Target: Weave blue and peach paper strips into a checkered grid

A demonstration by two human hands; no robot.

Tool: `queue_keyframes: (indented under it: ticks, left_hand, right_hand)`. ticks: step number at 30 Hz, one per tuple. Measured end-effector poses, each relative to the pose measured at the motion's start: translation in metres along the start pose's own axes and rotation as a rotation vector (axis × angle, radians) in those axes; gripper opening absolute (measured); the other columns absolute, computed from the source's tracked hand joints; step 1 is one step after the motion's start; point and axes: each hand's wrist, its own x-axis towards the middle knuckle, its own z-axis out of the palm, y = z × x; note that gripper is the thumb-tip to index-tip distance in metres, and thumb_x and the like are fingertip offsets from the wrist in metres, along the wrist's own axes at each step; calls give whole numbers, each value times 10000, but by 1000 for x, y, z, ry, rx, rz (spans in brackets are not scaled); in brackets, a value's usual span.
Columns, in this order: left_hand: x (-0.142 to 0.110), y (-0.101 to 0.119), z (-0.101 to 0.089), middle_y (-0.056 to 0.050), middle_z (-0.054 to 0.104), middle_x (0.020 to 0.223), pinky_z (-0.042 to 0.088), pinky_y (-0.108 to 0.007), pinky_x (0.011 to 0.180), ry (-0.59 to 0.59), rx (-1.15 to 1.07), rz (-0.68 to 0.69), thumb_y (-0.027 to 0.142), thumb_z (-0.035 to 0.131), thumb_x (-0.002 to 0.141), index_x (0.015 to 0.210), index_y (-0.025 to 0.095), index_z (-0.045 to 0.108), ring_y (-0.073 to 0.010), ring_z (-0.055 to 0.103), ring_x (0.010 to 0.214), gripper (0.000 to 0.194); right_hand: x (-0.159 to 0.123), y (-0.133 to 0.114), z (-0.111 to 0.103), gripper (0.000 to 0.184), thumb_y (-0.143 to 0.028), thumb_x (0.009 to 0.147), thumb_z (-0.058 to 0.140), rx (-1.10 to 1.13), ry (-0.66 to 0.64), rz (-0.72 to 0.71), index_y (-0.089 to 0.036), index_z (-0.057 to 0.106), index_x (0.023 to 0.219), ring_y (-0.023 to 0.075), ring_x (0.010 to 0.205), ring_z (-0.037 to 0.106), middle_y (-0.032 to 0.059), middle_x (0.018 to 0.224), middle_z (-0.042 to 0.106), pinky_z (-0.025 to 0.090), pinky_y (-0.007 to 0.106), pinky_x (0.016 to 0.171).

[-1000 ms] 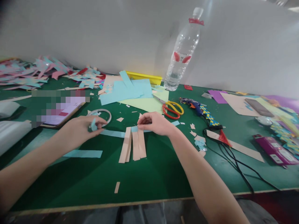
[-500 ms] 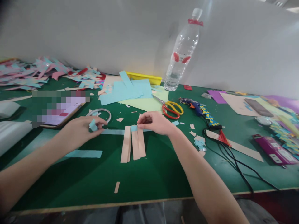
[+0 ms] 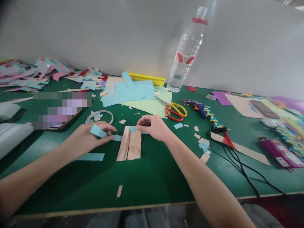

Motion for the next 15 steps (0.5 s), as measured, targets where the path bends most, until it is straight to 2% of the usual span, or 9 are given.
queue_keyframes:
  ticks: [6, 11, 13, 15]
  left_hand:
    - [0, 2, 2, -20, 703, 931, 500, -335, 745, -60, -59, 11, 484, 596, 859, 1047, 246, 653, -210, 658, 809, 308]
    - [-1, 2, -1, -22, 721, 976, 531, -344, 763, -82, -123, -18, 512, 625, 844, 1127, 259, 623, -218, 678, 835, 380]
    - [-1, 2, -2, -22, 731, 995, 540, -365, 802, -73, -138, -25, 565, 634, 833, 1161, 271, 609, -232, 687, 876, 442]
    - [-2, 1, -3, -24, 741, 997, 539, -396, 861, -46, -147, -21, 622, 633, 820, 1188, 277, 600, -249, 693, 925, 506]
  right_hand:
    - [-1, -2, 7, 85, -274, 824, 692, -110, 16, -48, -201, 693, 867, 162, 852, 675, 32, 907, 730, 547, 345, 842]
    - [-1, -4, 9, 97, -273, 857, 664, -250, 50, -74, -208, 699, 920, 178, 872, 674, 40, 953, 736, 537, 338, 788]
    - [-1, -3, 9, 143, -286, 863, 666, -314, 79, -130, -209, 694, 981, 185, 878, 671, 48, 1008, 734, 531, 347, 781]
    - [-1, -3, 8, 167, -279, 876, 665, -380, 104, -258, -212, 685, 1028, 202, 981, 659, 56, 1097, 722, 511, 377, 862]
